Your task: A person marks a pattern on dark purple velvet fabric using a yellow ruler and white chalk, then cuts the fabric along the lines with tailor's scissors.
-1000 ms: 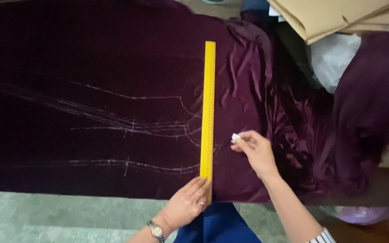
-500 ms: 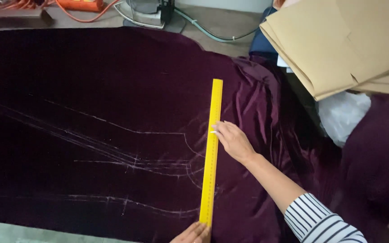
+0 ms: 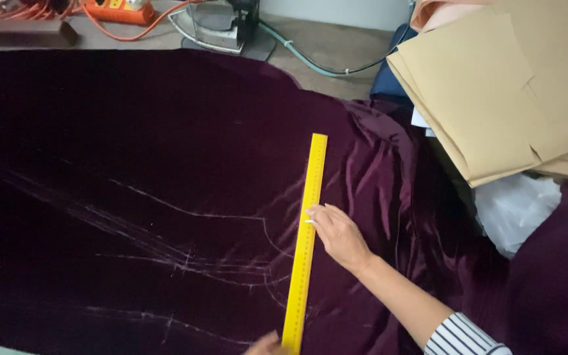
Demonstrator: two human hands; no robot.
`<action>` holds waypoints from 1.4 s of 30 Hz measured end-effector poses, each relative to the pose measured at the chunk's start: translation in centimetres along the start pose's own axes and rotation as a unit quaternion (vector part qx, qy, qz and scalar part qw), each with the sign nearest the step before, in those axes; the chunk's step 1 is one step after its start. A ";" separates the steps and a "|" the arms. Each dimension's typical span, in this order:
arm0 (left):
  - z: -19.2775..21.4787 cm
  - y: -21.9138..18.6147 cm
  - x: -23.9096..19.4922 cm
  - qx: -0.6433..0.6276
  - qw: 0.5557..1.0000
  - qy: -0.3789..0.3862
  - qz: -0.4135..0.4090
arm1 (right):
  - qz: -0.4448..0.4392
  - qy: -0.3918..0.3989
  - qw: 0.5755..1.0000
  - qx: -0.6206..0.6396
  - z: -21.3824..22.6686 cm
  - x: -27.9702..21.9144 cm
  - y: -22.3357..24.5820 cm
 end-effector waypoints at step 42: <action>0.9 10.5 37.2 0.203 0.872 0.425 0.132 | -0.107 0.035 0.993 0.044 2.2 14.3 -18.7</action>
Point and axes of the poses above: each hand's wrist, its own x-axis towards the middle knuckle, its own z-axis out of the back of the hand, y = z × x, the point moved 1 cm from there along x, towards the middle knuckle, and after that the axes turned 7 degrees about z, right-handed, at the moved point
